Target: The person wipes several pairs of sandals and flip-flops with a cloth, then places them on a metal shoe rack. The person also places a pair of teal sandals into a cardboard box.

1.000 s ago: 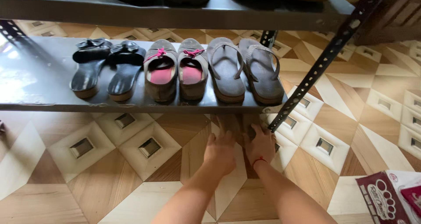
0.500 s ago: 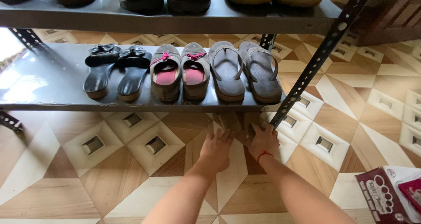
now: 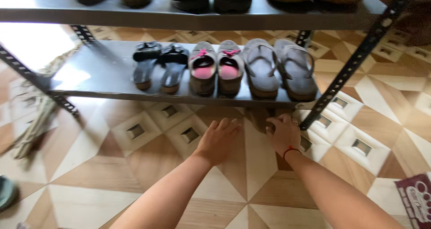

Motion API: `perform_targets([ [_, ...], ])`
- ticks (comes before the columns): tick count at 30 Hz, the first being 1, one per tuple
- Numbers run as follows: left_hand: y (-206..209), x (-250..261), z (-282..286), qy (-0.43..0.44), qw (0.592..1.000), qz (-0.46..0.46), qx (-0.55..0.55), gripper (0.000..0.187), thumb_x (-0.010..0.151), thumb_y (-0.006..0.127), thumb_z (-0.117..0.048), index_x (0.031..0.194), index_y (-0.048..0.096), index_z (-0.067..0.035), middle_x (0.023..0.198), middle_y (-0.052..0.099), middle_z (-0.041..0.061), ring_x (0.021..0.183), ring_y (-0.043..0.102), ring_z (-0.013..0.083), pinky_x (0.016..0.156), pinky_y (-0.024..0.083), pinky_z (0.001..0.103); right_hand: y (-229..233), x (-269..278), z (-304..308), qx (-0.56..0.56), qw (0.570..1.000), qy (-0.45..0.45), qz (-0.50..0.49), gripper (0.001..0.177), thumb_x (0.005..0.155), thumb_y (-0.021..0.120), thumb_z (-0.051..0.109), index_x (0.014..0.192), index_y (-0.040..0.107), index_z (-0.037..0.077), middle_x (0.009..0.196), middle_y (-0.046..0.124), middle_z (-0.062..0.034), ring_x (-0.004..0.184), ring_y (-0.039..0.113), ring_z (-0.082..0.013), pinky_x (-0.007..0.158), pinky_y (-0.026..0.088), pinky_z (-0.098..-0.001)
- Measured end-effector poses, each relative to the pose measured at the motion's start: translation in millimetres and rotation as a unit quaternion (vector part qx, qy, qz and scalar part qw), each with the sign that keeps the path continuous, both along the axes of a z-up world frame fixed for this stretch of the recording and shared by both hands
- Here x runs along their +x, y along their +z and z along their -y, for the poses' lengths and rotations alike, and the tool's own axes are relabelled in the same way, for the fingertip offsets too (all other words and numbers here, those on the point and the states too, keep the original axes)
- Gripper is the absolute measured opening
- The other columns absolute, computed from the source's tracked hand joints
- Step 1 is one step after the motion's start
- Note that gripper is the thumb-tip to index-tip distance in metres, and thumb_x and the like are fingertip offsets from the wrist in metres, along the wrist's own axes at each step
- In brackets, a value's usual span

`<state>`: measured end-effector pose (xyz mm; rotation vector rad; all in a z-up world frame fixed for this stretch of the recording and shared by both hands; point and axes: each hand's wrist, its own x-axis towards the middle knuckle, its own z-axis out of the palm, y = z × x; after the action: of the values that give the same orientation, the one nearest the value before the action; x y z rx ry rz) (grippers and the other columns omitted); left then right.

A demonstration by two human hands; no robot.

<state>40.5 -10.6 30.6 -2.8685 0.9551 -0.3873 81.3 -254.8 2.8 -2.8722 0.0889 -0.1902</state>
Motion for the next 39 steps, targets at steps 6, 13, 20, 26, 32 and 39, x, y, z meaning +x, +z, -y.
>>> perform_targets([
  [6, 25.5, -26.7, -50.3, 0.056, 0.996, -0.048, 0.052, 0.067, 0.085, 0.064, -0.019, 0.148, 0.044, -0.012, 0.157, 0.038, 0.006, 0.137, 0.037, 0.0258, 0.110, 0.033, 0.042, -2.4, 3.1, -51.1, -0.047, 0.990, 0.124, 0.047, 0.038, 0.091, 0.066, 0.029, 0.128, 0.068, 0.021, 0.128, 0.059, -0.0094, 0.118, 0.056, -0.0328, 0.104, 0.049, -0.0441],
  [13, 43.1, -76.2, -134.0, 0.038, 0.992, 0.024, 0.121, 0.065, 0.085, 0.060, -0.016, 0.148, 0.044, -0.014, 0.152, 0.045, 0.002, 0.134, 0.040, 0.0255, 0.106, 0.035, 0.042, -0.6, -23.3, -129.4, 0.009, 0.976, 0.215, 0.020, 0.037, 0.088, 0.069, 0.032, 0.124, 0.070, 0.024, 0.129, 0.057, -0.0095, 0.122, 0.053, -0.0329, 0.105, 0.045, -0.0461],
  [20, 94.1, -136.0, -221.6, 0.050, 0.975, 0.014, 0.218, 0.054, 0.084, 0.061, -0.018, 0.137, 0.054, -0.008, 0.147, 0.051, 0.006, 0.131, 0.046, 0.0214, 0.100, 0.038, 0.038, -18.7, -38.2, -200.4, 0.034, 0.944, 0.310, 0.104, 0.032, 0.080, 0.076, 0.030, 0.112, 0.075, 0.025, 0.112, 0.062, -0.0055, 0.111, 0.058, -0.0257, 0.102, 0.047, -0.0430],
  [26, 112.2, -188.7, -298.0, 0.070, 0.964, 0.038, 0.252, 0.059, 0.083, 0.062, -0.019, 0.140, 0.052, -0.009, 0.144, 0.052, 0.006, 0.128, 0.047, 0.0206, 0.099, 0.039, 0.037, 8.8, -76.6, -256.8, 0.030, 0.945, 0.323, 0.041, 0.033, 0.083, 0.074, 0.031, 0.116, 0.073, 0.028, 0.118, 0.061, -0.0039, 0.114, 0.058, -0.0267, 0.101, 0.050, -0.0423],
  [32, 114.6, -248.2, -367.2, 0.115, 0.962, 0.013, 0.248, 0.052, 0.091, 0.060, -0.019, 0.141, 0.052, -0.009, 0.141, 0.056, 0.006, 0.126, 0.050, 0.0204, 0.100, 0.039, 0.038, 48.9, -122.9, -307.3, -0.018, 0.926, 0.378, -0.003, 0.040, 0.086, 0.072, 0.033, 0.126, 0.070, 0.029, 0.123, 0.058, -0.0044, 0.118, 0.057, -0.0266, 0.105, 0.046, -0.0434],
  [39, 105.9, -308.1, -429.4, 0.203, 0.954, -0.015, 0.219, 0.063, 0.084, 0.064, -0.021, 0.143, 0.049, -0.007, 0.140, 0.055, 0.007, 0.126, 0.050, 0.0226, 0.101, 0.037, 0.041, 65.3, -157.7, -360.0, -0.026, 0.890, 0.455, -0.019, 0.044, 0.084, 0.072, 0.033, 0.128, 0.070, 0.031, 0.126, 0.059, -0.0010, 0.119, 0.057, -0.0246, 0.105, 0.049, -0.0386],
])
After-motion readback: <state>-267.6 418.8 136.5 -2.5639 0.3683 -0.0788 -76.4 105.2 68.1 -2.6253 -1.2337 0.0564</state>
